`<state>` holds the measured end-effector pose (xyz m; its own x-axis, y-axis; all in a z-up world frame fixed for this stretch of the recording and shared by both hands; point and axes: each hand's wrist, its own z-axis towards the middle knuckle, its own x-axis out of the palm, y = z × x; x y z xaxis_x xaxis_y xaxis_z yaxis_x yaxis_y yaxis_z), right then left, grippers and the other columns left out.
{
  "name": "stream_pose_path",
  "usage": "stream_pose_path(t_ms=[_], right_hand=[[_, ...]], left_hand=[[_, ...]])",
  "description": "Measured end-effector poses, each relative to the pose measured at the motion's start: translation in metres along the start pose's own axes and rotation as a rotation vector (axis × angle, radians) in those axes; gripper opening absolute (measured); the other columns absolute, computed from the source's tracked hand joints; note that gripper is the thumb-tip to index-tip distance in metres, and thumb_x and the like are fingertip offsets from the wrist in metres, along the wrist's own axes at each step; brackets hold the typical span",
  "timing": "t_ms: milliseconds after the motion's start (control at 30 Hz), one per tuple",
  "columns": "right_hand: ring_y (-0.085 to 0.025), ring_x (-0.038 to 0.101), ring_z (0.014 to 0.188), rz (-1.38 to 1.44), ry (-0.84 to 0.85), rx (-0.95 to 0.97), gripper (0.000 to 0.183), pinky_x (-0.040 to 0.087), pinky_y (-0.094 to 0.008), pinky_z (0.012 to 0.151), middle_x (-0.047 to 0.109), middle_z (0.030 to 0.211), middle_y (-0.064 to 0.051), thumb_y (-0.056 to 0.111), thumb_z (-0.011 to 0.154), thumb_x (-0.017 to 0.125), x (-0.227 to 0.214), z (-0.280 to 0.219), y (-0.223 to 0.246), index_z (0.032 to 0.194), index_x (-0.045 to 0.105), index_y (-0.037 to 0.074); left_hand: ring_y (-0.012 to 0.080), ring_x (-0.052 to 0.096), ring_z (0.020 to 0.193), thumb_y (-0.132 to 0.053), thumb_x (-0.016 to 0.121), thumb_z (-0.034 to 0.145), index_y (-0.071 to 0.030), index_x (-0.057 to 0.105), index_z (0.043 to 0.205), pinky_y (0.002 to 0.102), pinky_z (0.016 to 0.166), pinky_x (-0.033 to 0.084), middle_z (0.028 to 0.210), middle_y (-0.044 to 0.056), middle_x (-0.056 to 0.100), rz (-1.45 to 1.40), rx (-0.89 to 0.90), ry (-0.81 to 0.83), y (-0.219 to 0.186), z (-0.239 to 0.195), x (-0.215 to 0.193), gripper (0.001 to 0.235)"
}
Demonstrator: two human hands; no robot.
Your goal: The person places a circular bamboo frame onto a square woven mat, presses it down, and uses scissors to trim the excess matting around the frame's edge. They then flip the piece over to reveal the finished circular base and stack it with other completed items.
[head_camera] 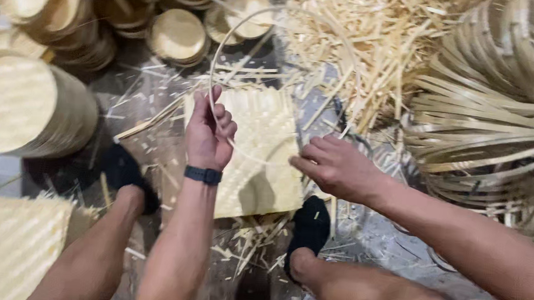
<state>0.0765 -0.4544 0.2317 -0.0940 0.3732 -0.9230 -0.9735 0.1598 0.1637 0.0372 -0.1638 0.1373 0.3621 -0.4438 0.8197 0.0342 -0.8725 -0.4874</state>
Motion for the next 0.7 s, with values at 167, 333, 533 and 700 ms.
stream_pose_path(t_ms=[167, 333, 533, 700], right_hand=[[-0.033, 0.063, 0.107, -0.067, -0.314, 0.239, 0.045, 0.051, -0.045, 0.094, 0.065, 0.112, -0.018, 0.032, 0.093, 0.073, -0.033, 0.020, -0.011, 0.120, 0.063, -0.002], [-0.015, 0.070, 0.087, 1.143, -0.093, 1.280, 0.051, 0.061, -0.028, 0.072, 0.070, 0.093, -0.003, 0.052, 0.097, 0.042, -0.024, 0.062, -0.047, 0.116, 0.061, 0.010], [-0.008, 0.027, 0.040, 1.667, -0.163, 1.160, 0.062, 0.026, -0.024, 0.035, 0.028, 0.047, 0.008, 0.056, 0.101, 0.062, 0.030, 0.067, -0.042, 0.056, 0.036, 0.023], [-0.008, 0.029, 0.043, 1.655, -0.197, 1.239, 0.056, 0.024, -0.024, 0.036, 0.030, 0.050, 0.007, 0.049, 0.098, 0.065, 0.040, 0.051, -0.038, 0.059, 0.038, 0.021]], left_hand=[[0.0053, 0.032, 0.053, -0.041, 0.061, 0.103, -0.006, 0.062, 0.112, 0.021, 0.041, 0.024, 0.064, -0.006, 0.038, -0.007, 0.022, -0.094, -0.036, -0.028, -0.039, 0.037], [0.0057, 0.035, 0.050, -0.040, 0.063, 0.102, -0.007, 0.063, 0.102, 0.021, 0.039, 0.026, 0.061, -0.006, 0.040, 0.046, -0.038, -0.079, -0.051, -0.047, -0.046, 0.033], [0.0084, 0.037, 0.046, -0.030, 0.062, 0.101, -0.010, 0.056, 0.078, 0.022, 0.035, 0.027, 0.059, -0.003, 0.044, -0.029, -0.066, -0.046, -0.067, -0.048, -0.068, 0.031], [0.0076, 0.036, 0.046, -0.027, 0.061, 0.102, -0.010, 0.058, 0.077, 0.022, 0.035, 0.028, 0.057, -0.004, 0.043, -0.040, -0.090, -0.086, -0.073, -0.048, -0.082, 0.030]])
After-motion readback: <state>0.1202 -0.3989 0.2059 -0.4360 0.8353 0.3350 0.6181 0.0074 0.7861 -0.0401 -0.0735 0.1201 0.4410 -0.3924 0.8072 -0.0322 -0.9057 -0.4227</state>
